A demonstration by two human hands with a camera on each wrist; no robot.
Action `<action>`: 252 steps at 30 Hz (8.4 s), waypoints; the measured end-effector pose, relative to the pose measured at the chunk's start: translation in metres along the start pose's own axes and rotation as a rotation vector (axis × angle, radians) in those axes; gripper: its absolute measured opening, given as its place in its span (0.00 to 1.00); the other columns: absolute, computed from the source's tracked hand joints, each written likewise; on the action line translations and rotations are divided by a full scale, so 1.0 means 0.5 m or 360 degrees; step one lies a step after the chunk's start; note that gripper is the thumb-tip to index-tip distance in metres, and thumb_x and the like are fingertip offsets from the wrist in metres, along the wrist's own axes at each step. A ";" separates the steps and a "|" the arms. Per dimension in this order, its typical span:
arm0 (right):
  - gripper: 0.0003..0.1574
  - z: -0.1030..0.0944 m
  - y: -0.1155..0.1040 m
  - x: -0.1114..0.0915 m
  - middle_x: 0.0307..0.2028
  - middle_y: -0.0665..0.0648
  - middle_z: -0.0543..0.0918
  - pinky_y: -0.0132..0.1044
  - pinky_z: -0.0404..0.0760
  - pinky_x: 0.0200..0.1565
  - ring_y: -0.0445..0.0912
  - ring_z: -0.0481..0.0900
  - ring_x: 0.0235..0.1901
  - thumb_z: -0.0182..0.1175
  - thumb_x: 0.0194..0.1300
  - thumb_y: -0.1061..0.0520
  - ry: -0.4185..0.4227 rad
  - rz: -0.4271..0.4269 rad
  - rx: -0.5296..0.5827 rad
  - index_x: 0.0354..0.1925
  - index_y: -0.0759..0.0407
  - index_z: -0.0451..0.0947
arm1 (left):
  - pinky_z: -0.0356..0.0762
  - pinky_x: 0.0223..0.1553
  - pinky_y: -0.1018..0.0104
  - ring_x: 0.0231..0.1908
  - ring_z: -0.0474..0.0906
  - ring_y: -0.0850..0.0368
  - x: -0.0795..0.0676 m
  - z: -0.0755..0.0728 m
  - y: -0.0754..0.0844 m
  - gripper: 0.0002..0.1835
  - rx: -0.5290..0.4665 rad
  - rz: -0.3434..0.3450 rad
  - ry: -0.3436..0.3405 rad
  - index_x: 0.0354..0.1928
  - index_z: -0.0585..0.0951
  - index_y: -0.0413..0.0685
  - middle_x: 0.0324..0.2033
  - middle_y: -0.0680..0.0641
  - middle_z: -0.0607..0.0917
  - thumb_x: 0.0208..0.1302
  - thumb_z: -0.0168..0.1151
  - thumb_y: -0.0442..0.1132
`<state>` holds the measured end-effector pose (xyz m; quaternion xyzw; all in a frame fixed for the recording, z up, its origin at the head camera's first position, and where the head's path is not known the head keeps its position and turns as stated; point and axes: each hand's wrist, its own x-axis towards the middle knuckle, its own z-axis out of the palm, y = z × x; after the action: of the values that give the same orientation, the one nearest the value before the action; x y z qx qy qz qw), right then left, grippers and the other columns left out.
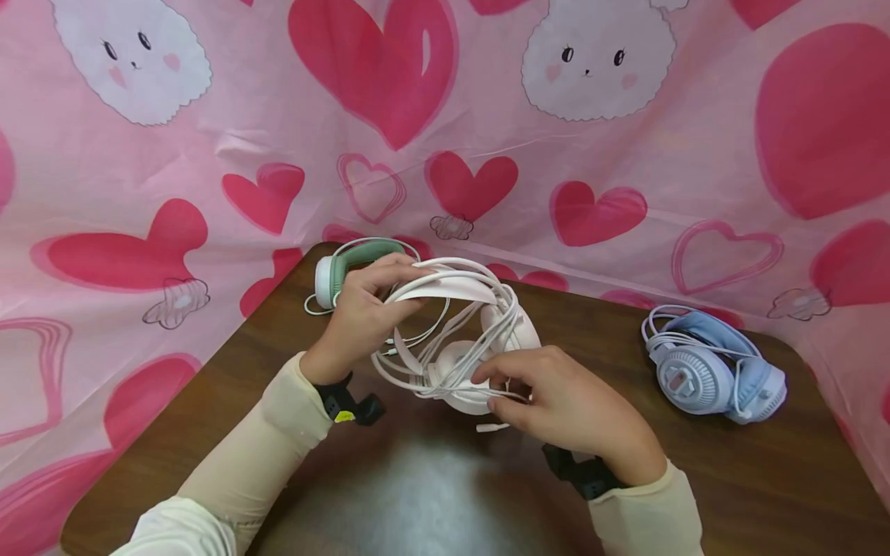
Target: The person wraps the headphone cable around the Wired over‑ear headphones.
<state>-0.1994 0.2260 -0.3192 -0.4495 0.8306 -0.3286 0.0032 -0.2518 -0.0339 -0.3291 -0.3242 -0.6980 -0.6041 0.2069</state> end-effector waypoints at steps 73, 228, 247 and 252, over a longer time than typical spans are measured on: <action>0.33 -0.002 0.053 0.012 0.41 0.48 0.85 0.25 0.78 0.32 0.36 0.80 0.36 0.68 0.51 0.71 0.0663 0.0133 -0.0100 0.57 0.58 0.77 | 0.73 0.24 0.64 0.24 0.73 0.51 0.019 -0.046 0.003 0.14 -0.0490 -0.0361 -0.0522 0.47 0.84 0.36 0.37 0.44 0.84 0.58 0.62 0.28; 0.11 0.029 0.368 -0.089 0.21 0.45 0.77 0.26 0.72 0.26 0.36 0.72 0.24 0.61 0.67 0.56 0.1697 0.1198 0.0901 0.26 0.50 0.82 | 0.69 0.54 0.37 0.58 0.64 0.38 0.048 -0.350 -0.386 0.44 0.0298 -0.1936 -0.0408 0.71 0.55 0.38 0.61 0.34 0.64 0.63 0.53 0.60; 0.12 0.037 0.422 -0.095 0.24 0.49 0.81 0.29 0.78 0.28 0.39 0.77 0.25 0.61 0.67 0.53 0.1669 0.1301 0.1186 0.27 0.54 0.82 | 0.78 0.32 0.45 0.33 0.77 0.44 0.026 -0.356 -0.389 0.23 0.0272 -0.1864 -0.0173 0.45 0.73 0.42 0.35 0.42 0.77 0.62 0.53 0.56; 0.14 0.039 0.431 -0.096 0.22 0.48 0.80 0.31 0.78 0.23 0.38 0.77 0.21 0.61 0.68 0.52 0.1613 0.1325 0.1177 0.24 0.51 0.82 | 0.79 0.31 0.47 0.33 0.77 0.46 0.015 -0.361 -0.392 0.21 0.0211 -0.1776 -0.0144 0.45 0.73 0.41 0.37 0.42 0.77 0.65 0.52 0.54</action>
<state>-0.3253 0.3332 -0.4665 0.1382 0.6672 -0.7244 -0.1047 -0.4132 -0.2204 -0.4295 0.0822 -0.8083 -0.5623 -0.1542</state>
